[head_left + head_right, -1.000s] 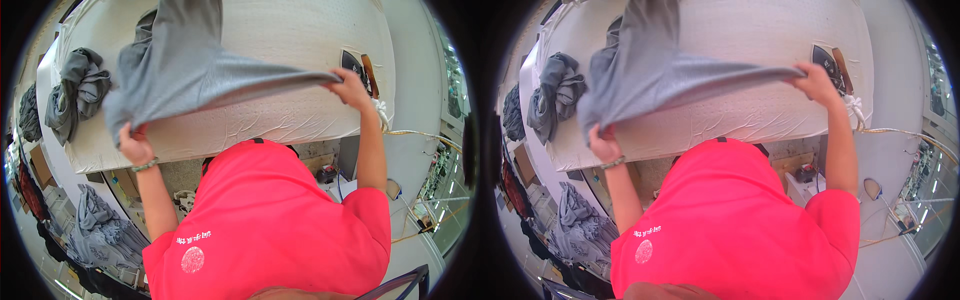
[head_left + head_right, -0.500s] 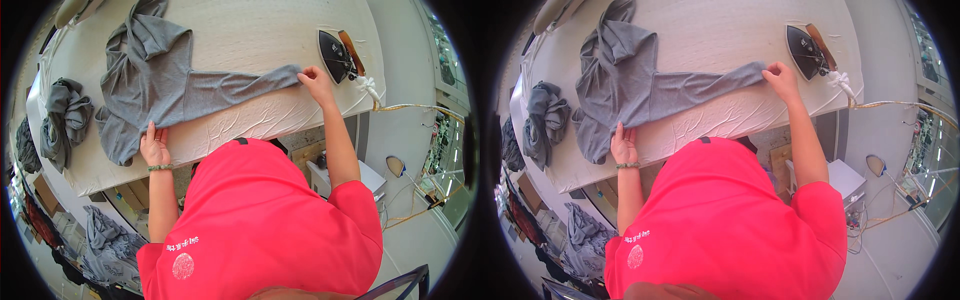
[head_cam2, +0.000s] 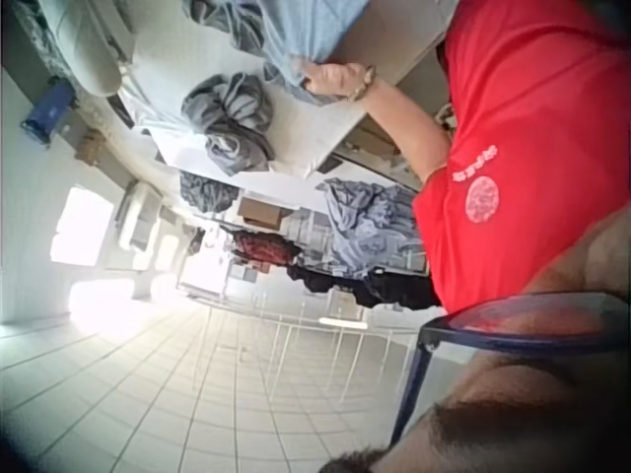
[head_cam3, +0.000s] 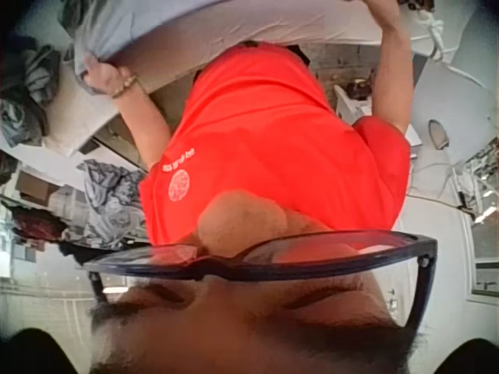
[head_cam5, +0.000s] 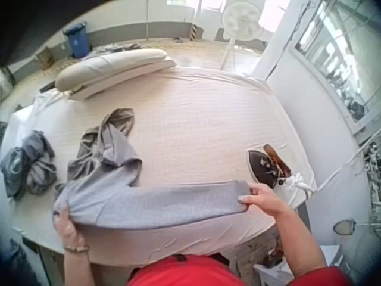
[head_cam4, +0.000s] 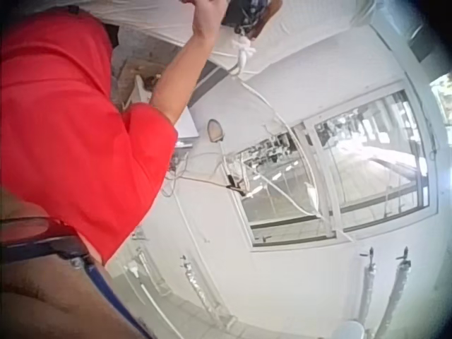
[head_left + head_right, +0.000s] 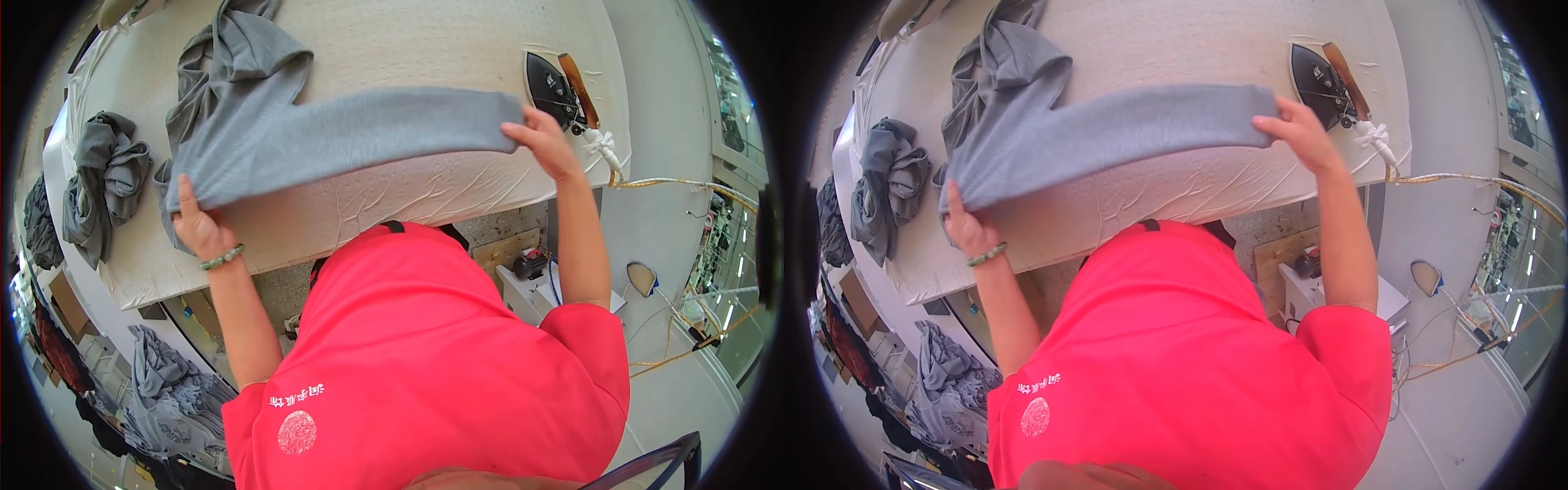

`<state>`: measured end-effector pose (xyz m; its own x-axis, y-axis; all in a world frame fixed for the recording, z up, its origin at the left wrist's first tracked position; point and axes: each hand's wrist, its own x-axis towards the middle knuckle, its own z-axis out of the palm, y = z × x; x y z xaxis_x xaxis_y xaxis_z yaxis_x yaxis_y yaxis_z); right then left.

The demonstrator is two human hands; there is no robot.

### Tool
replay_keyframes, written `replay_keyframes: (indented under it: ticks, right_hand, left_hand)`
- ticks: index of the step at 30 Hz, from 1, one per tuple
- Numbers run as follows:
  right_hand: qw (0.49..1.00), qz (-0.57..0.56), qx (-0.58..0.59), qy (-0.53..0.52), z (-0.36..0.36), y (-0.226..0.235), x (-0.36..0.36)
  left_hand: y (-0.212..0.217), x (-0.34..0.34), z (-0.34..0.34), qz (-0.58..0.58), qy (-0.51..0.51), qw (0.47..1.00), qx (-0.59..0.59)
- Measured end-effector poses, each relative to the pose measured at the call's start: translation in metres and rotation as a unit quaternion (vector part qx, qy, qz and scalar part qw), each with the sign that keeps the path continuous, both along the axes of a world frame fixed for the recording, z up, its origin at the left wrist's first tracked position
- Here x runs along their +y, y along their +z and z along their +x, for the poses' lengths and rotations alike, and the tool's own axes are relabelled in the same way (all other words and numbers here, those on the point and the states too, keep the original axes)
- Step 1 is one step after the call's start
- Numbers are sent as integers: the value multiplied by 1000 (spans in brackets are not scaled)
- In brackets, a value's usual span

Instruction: The recorder is ironing a gray sweatshirt on a large table in a factory setting.

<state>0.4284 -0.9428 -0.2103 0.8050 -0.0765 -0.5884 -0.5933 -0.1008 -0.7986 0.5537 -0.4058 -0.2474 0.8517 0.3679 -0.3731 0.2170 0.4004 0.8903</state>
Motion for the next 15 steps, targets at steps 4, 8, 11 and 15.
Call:
replay_keyframes:
  ticks: [4,8,11,15]
  right_hand:
    - [999,-22,-31,10,-5,18,-4]
    - [990,-58,102,78,-27,-14,-15]
    - [991,-82,83,57,-35,-16,-19]
    - [992,-53,104,50,-44,-45,-22]
  left_hand:
    - [-23,-2,-17,127,17,992,17]
    - [-60,-15,-65,170,-40,962,212]
    - [-60,-13,-67,235,-64,942,231]
    - [-49,-3,-63,228,-161,918,280]
